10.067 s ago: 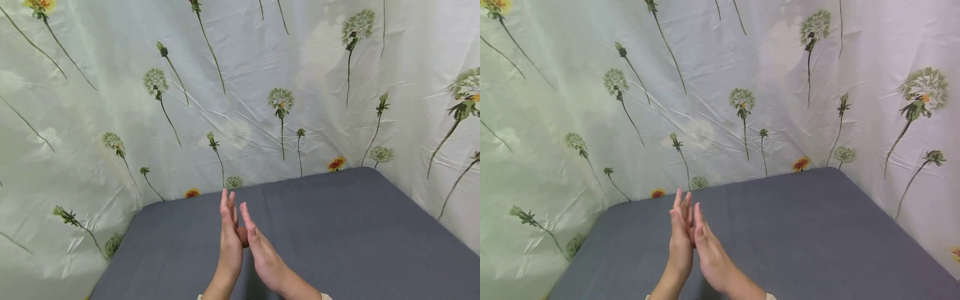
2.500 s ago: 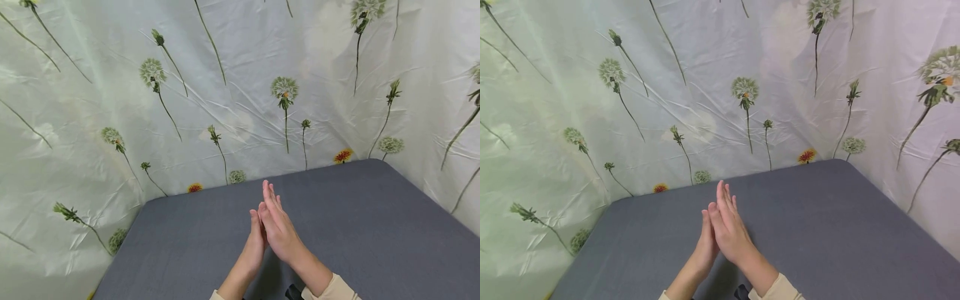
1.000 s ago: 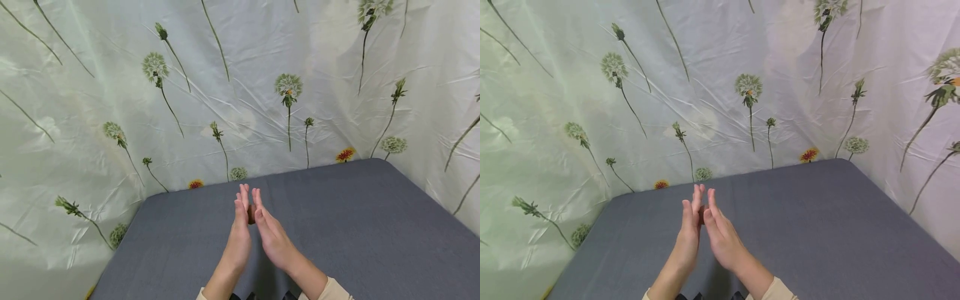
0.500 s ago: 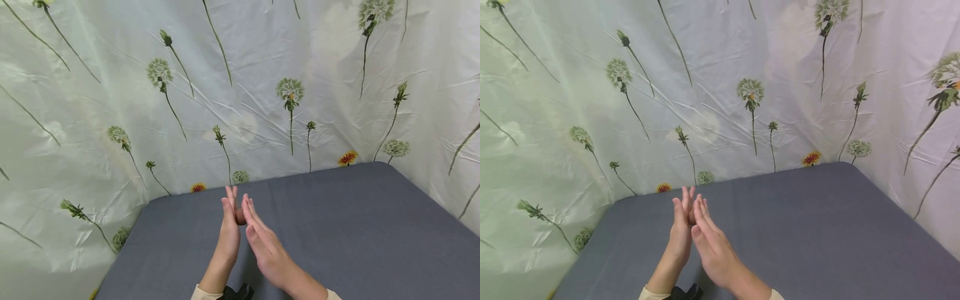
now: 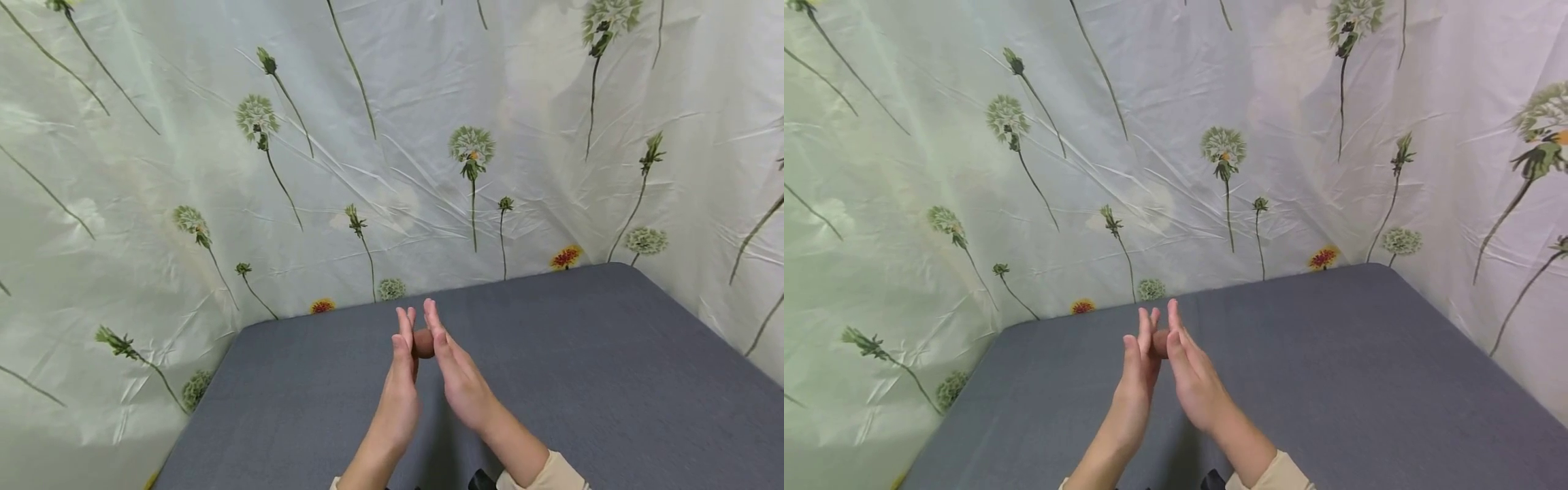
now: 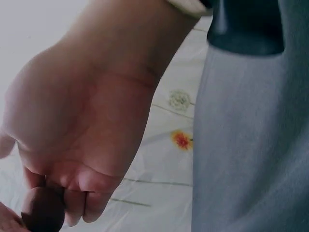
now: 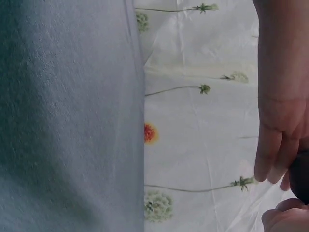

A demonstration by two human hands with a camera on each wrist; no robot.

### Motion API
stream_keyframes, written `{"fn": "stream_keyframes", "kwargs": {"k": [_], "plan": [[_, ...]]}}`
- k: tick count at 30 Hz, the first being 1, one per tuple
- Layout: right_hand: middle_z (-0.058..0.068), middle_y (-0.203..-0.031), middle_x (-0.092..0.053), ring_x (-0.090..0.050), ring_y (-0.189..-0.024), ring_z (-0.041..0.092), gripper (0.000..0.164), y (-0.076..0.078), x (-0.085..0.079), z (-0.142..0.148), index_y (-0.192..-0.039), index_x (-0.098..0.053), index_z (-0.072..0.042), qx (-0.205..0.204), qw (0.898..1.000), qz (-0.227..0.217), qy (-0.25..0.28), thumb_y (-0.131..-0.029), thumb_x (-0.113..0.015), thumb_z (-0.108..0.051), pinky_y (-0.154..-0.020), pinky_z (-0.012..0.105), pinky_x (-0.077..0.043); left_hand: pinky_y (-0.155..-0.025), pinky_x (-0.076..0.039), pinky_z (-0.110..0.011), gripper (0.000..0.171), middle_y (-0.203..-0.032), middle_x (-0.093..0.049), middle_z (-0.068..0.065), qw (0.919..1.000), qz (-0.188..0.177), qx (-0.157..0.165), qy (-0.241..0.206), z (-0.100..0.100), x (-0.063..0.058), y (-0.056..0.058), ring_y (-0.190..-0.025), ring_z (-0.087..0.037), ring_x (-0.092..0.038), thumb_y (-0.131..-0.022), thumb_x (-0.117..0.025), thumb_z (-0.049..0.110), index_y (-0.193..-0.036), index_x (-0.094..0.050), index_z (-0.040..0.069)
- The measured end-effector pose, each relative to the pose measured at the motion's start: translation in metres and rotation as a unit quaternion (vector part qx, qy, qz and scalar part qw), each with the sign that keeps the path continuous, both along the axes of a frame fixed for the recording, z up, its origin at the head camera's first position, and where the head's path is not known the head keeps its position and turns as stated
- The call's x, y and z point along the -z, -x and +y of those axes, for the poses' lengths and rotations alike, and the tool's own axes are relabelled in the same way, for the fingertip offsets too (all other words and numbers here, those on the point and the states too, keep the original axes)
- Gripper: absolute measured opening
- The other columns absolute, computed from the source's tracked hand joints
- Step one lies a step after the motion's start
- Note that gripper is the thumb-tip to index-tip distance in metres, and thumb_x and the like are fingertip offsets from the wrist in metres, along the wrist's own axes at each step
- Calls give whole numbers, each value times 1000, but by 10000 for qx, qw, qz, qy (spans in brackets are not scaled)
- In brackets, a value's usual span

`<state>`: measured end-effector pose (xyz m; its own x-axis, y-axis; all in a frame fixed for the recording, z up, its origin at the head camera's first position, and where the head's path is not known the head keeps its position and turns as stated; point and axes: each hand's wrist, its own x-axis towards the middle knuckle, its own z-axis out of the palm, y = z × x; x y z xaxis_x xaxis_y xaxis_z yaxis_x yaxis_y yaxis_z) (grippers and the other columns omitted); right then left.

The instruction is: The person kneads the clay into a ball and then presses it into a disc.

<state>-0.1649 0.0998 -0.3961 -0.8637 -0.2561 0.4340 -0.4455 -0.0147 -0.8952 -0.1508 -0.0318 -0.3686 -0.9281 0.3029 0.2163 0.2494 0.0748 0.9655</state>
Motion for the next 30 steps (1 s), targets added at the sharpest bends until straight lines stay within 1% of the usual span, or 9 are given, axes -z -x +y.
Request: {"fn": "stream_keyframes", "kwargs": {"k": [4, 7, 10, 12, 16, 21, 25, 27, 30], "plan": [[3, -182, -3, 0, -169, 29, 57, -5, 3, -12, -173, -6, -9, -352, 9993, -109, -70, -120, -11, -32, -120, 5, -8, -131, 3, -69, 65, -182, 0, 7, 9988, 260, -405, -114, -8, 0, 7, -169, -27, 8, -115, 1, 56, -172, 9, 27], [0, -181, -3, -1, -168, 25, 57, -11, 6, -22, -173, -4, -12, -611, 9976, -208, -245, -120, -12, -32, -122, 8, -8, -130, 3, -69, 66, -182, -2, 10, 9959, 397, -761, -270, -16, 0, 13, -166, -27, -5, -114, 1, 57, -172, 7, 28], [-3, -181, -3, -2, -167, 21, 57, -17, 7, -29, -173, -4, -13, -787, 9960, -287, -307, -120, -13, -32, -122, 6, -7, -131, -3, -68, 65, -181, -4, 12, 9927, 498, -1043, -348, -24, 1, 19, -162, -27, -19, -115, 0, 56, -173, 5, 27], [-2, -181, -4, -3, -167, 22, 56, -20, 7, -32, -173, -6, -12, -798, 9961, -235, -281, -120, -13, -31, -122, 6, -7, -131, -6, -68, 65, -182, -4, 10, 9917, 517, -1119, -364, -26, 3, 23, -164, -29, -20, -115, 0, 56, -173, 5, 27], [1, -181, -6, -4, -167, 24, 54, -23, 6, -31, -172, -13, -10, -647, 9976, -91, -223, -120, -15, -26, -122, 6, -8, -130, -2, -71, 65, -182, -7, 7, 9934, 369, -1017, -383, -25, 11, 27, -169, -31, -8, -114, 1, 56, -173, 7, 28], [6, -181, -10, -5, -168, 32, 53, -22, 3, -24, -170, -20, -5, -213, 9997, 64, -106, -120, -18, -23, -121, 3, -8, -131, 0, -69, 63, -182, -9, 1, 9970, 223, -656, -341, -14, 20, 25, -169, -30, -7, -116, 2, 51, -173, 10, 25], [6, -181, -12, -4, -169, 34, 54, -17, 1, -16, -170, -21, -3, 73, 9999, 54, -60, -120, -17, -25, -120, 2, -8, -132, -2, -68, 63, -182, -8, -3, 9987, 166, -438, -185, -4, 21, 20, -169, -31, -6, -117, 0, 48, -172, 12, 20], [4, -181, -12, -3, -169, 32, 55, -14, 0, -13, -170, -21, -5, 175, 9998, -47, -73, -120, -16, -28, -127, 11, -7, -131, -2, -69, 62, -182, -8, -3, 9991, 118, -392, -83, 0, 19, 16, -170, -32, -4, -118, -1, 46, -173, 11, 20], [3, -181, -11, -2, -169, 31, 57, -8, 1, -9, -171, -20, -5, 288, 9994, -204, -29, -120, -14, -32, -137, 41, -5, -130, 1, -72, 61, -182, -8, 2, 9994, 66, -333, 55, 5, 16, 10, -170, -31, 1, -118, -2, 47, -173, 8, 23]]}}
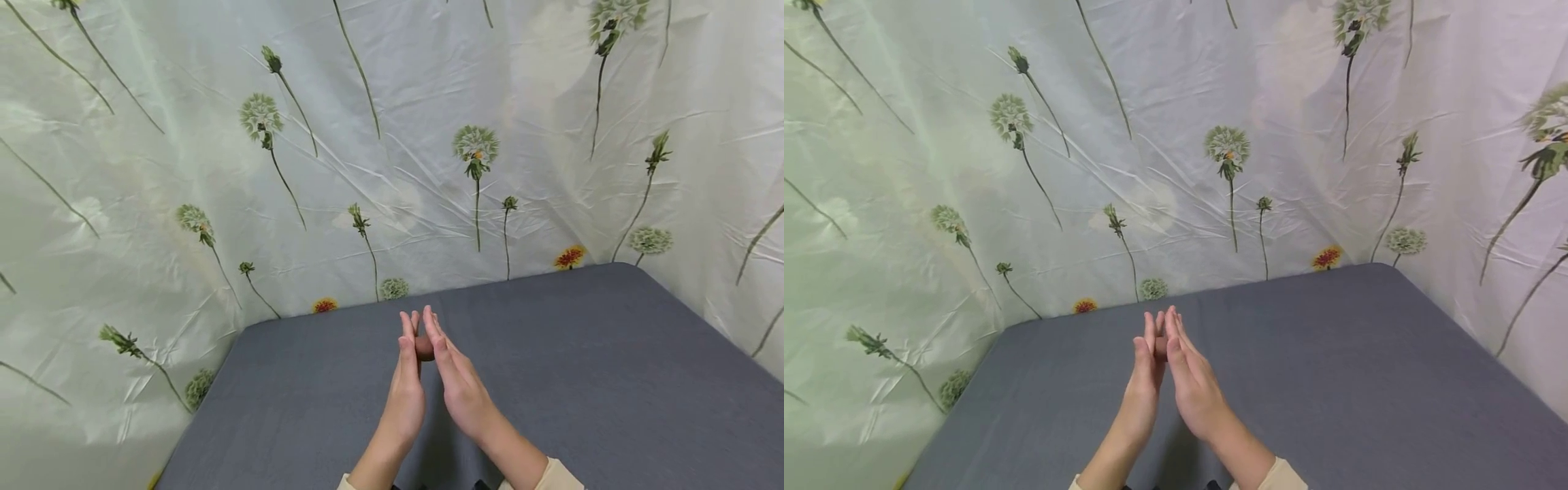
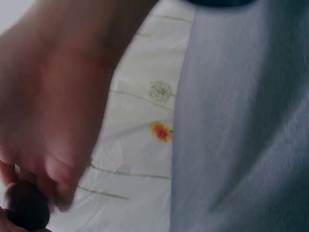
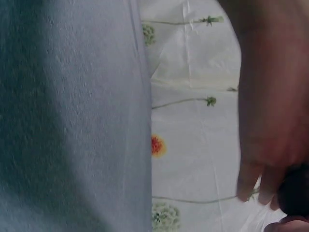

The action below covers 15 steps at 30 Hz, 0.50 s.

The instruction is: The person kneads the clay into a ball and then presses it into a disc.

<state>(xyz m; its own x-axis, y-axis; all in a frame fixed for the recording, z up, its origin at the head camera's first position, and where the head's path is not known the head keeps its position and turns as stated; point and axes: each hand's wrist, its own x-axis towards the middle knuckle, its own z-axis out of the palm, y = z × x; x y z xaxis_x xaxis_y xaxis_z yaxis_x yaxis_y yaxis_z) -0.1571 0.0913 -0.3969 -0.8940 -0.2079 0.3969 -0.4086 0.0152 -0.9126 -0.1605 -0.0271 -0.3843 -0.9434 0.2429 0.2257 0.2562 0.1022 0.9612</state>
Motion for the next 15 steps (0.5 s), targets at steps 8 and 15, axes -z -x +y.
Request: {"fn": "stream_keyframes", "kwargs": {"k": [8, 15], "plan": [[9, -180, -15, -10, -168, 30, 61, 5, 6, -3, -171, -16, -3, -423, 9984, -164, 346, -120, -6, -35, -128, 18, -20, -129, 5, -71, 60, -182, -5, 10, 9980, 525, -321, 133, -4, -6, -3, -169, -24, 9, -117, -1, 48, -173, 1, 27], [10, -181, -3, -8, -167, 35, 60, -11, 11, -24, -171, -3, -4, -1373, 9893, -451, 183, -120, -6, -36, -119, 4, -17, -131, -7, -68, 67, -182, -5, 11, 9935, 724, -808, -346, -35, -12, 18, -166, -29, -15, -113, 4, 57, -173, 4, 27]]}}
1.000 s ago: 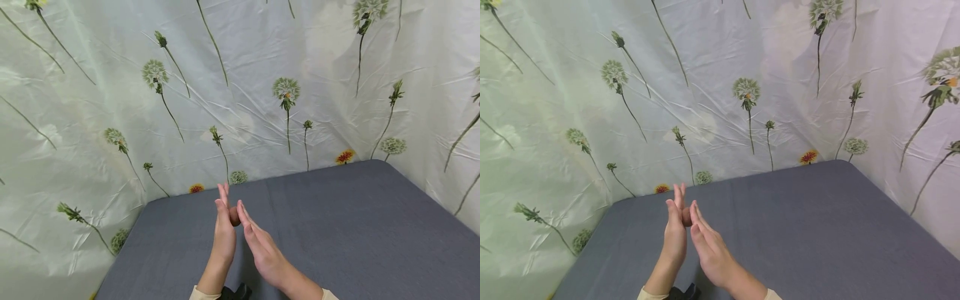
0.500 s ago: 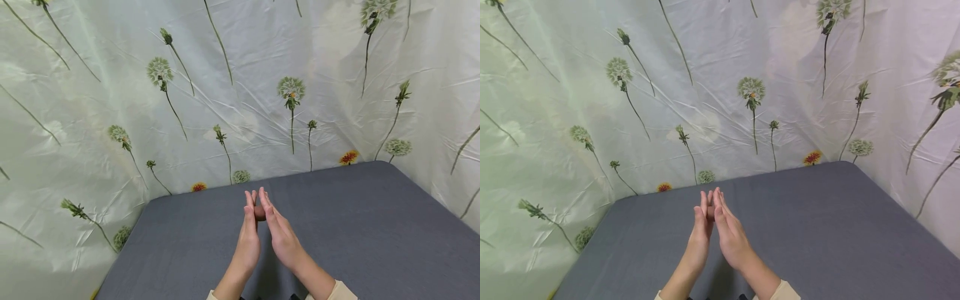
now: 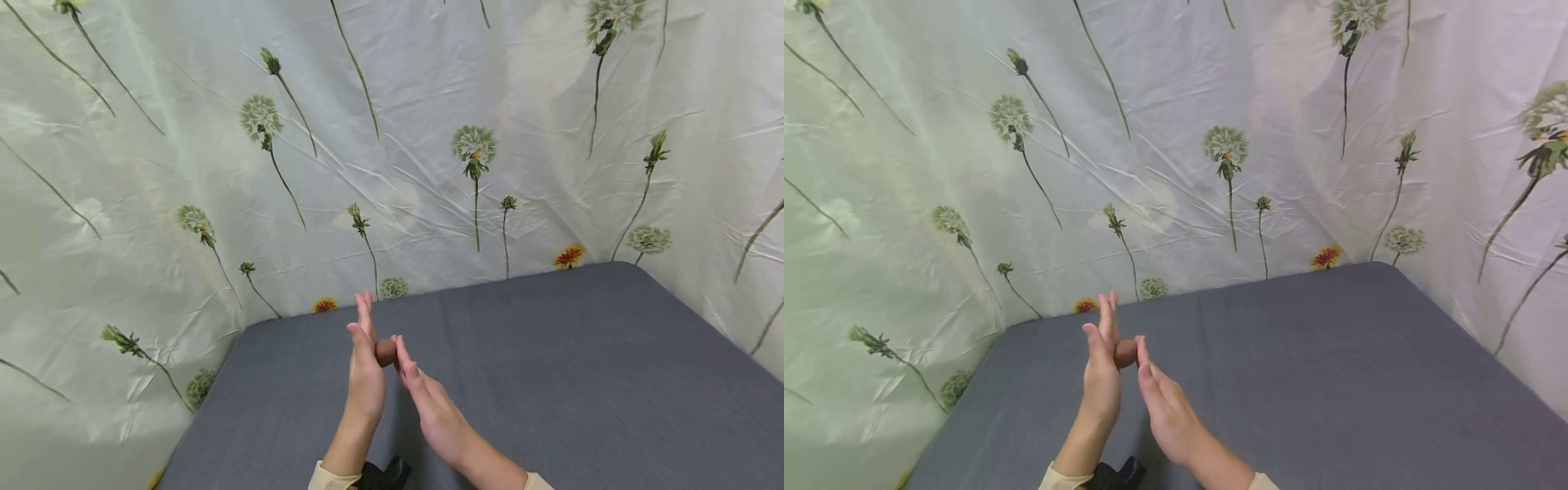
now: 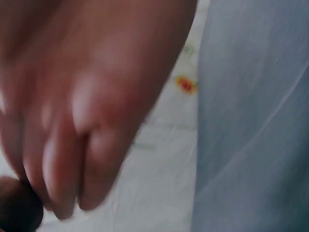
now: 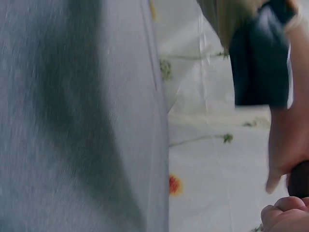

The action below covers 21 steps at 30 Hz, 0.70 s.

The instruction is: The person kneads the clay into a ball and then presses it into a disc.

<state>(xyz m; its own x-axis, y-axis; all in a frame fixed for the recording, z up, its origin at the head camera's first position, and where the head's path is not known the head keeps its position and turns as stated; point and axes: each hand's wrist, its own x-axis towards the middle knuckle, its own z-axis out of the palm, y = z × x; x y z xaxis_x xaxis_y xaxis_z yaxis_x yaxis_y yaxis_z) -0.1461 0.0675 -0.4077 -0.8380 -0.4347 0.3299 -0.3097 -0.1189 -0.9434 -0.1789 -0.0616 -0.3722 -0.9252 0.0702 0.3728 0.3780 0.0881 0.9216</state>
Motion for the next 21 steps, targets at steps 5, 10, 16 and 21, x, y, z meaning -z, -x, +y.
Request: {"fn": "stream_keyframes", "kwargs": {"k": [5, 10, 16, 21], "plan": [[4, -181, -3, -4, -168, 29, 57, -8, -6, -3, -172, -9, -7, 152, 9997, 201, -33, -120, -10, -31, -120, 3, -11, -132, -4, -68, 65, -182, -6, 9, 9998, -162, -7, 90, -11, 4, 8, -165, -29, -23, -114, 3, 54, -173, 5, 26], [5, -181, -7, -2, -168, 30, 55, -7, -15, 7, -171, -17, -6, 763, 9952, 613, 13, -120, -11, -26, -120, 2, -9, -132, -9, -68, 59, -182, -7, 6, 9971, -125, 437, 603, 5, 14, 3, -168, -27, -13, -118, -1, 45, -173, 8, 24], [6, -180, -14, -5, -169, 34, 57, 2, -17, 20, -170, -19, -4, 1115, 9922, 538, 121, -120, -10, -30, -118, 0, -11, -131, -3, -71, 57, -182, -4, 3, 9940, -47, 694, 845, 25, 15, -11, -169, -28, 1, -119, -4, 39, -171, 14, 25], [5, -181, -10, -4, -168, 30, 59, 5, -14, 17, -171, -13, -4, 695, 9966, 386, 226, -120, -8, -32, -120, 7, -17, -130, 1, -72, 57, -182, -1, 8, 9964, -37, 562, 640, 21, 6, -14, -169, -27, 4, -118, -1, 45, -172, 8, 30]]}}
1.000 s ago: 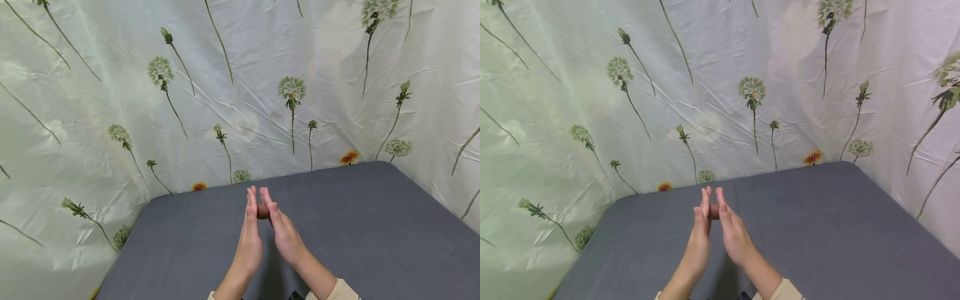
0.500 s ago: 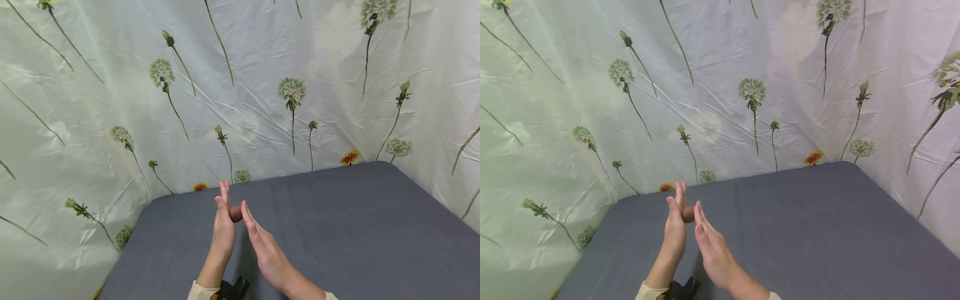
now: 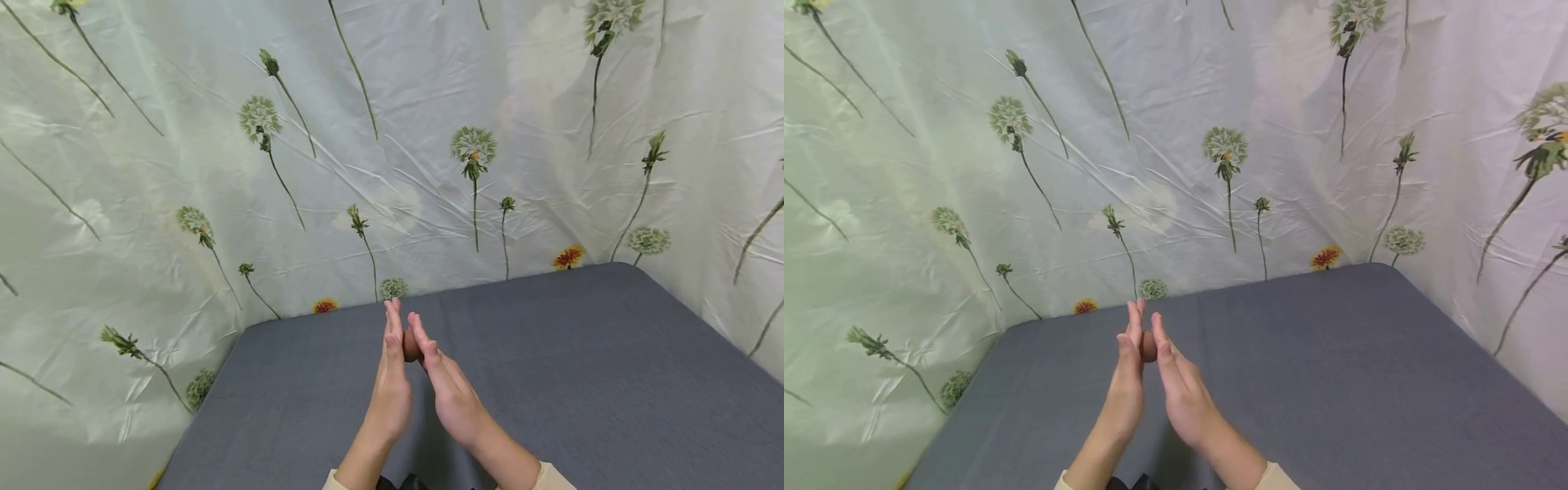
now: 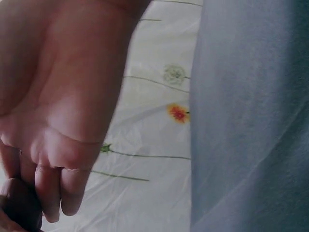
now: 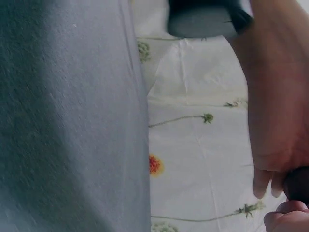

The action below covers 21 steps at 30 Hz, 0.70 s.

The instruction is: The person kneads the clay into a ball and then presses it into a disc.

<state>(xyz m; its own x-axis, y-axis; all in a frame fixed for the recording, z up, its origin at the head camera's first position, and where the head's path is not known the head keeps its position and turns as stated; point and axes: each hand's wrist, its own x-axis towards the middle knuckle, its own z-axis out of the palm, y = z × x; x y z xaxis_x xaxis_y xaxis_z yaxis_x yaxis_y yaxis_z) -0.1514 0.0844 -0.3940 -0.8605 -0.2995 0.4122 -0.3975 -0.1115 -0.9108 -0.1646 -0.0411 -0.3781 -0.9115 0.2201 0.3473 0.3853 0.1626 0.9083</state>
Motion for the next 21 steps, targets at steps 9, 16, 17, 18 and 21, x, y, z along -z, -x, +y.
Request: {"fn": "stream_keyframes", "kwargs": {"k": [9, 16, 17, 18, 21], "plan": [[4, -181, -7, -7, -168, 29, 58, -8, 4, -18, -172, -9, -7, -615, 9978, -152, -188, -120, -10, -32, -122, 7, -16, -131, -4, -69, 64, -181, -5, 14, 9974, 10, -488, -535, -25, -7, 11, -168, -22, 0, -115, 0, 56, -173, 6, 29], [0, -181, -7, -5, -168, 23, 54, -16, 2, -20, -172, -18, -10, -271, 9982, 190, -505, -121, -17, -26, -122, 6, -9, -131, -13, -67, 67, -182, -10, 9, 9957, -365, -620, -586, -32, 1, 22, -155, -36, -44, -114, 0, 60, -173, 7, 29], [0, -181, -8, -5, -168, 23, 53, -16, 1, -19, -171, -20, -9, -163, 9982, 290, -499, -121, -18, -25, -122, 6, -9, -131, -10, -68, 67, -182, -9, 6, 9964, -400, -489, -572, -30, 3, 22, -159, -36, -37, -114, 0, 59, -173, 8, 27], [1, -181, -9, -4, -168, 23, 53, -15, 0, -17, -171, -21, -7, -72, 9980, 403, -477, -120, -19, -23, -123, 6, -9, -131, -7, -70, 67, -183, -9, 3, 9973, -418, -351, -498, -26, 5, 22, -163, -35, -29, -114, 1, 57, -173, 9, 25], [4, -180, -13, -5, -168, 23, 52, -11, -4, -10, -170, -22, -4, 252, 9959, 732, -459, -120, -21, -19, -124, 6, -8, -131, 1, -69, 67, -183, -5, -1, 9979, -521, 129, -355, -16, 12, 18, -169, -31, -8, -115, 2, 53, -172, 10, 19]]}}
